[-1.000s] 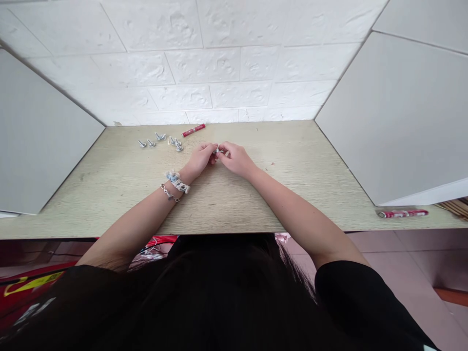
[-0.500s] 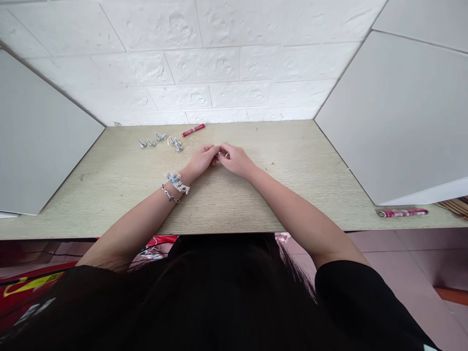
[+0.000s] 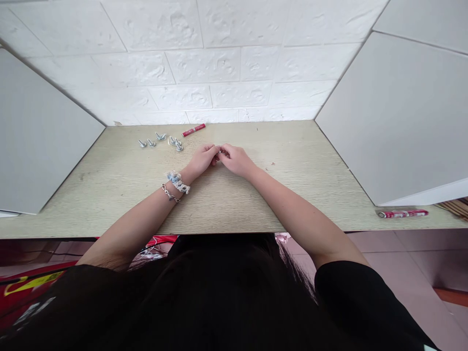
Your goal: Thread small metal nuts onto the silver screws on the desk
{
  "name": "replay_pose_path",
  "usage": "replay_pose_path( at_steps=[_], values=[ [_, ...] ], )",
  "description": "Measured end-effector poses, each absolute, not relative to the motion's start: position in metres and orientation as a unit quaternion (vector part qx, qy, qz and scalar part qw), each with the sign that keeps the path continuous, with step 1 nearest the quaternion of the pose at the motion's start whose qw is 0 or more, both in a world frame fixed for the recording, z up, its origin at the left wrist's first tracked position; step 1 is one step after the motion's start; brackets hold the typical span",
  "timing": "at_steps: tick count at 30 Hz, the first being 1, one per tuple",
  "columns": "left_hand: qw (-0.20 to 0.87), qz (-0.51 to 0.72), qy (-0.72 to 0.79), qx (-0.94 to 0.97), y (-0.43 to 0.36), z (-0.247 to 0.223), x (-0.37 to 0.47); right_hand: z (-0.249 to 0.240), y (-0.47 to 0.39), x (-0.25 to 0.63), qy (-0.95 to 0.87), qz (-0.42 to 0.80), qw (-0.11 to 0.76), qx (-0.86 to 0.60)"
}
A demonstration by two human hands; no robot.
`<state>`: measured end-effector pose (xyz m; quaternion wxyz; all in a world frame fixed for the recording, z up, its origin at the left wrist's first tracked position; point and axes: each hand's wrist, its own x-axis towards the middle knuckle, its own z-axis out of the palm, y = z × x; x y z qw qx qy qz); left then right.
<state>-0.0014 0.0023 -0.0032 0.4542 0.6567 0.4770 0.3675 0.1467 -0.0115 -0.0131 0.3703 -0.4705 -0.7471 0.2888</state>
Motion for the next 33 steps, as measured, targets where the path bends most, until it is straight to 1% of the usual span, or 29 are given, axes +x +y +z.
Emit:
replay_pose_path(
  at_steps=[7, 16, 33],
  values=[
    [0.482, 0.376, 0.450, 0.650, 0.0032, -0.0030, -0.0019, -0.0134, -0.0100, 0.1494, -0.764, 0.280, 0.361, -0.456],
    [0.478, 0.373, 0.466, 0.644, 0.0018, -0.0020, -0.0017, -0.0154, -0.0131, 0.1464, -0.748, 0.282, 0.366, -0.476],
    [0.479, 0.383, 0.471, 0.634, -0.0030, 0.0031, -0.0011, -0.0145, -0.0096, 0.1484, -0.770, 0.255, 0.372, -0.452]
  ],
)
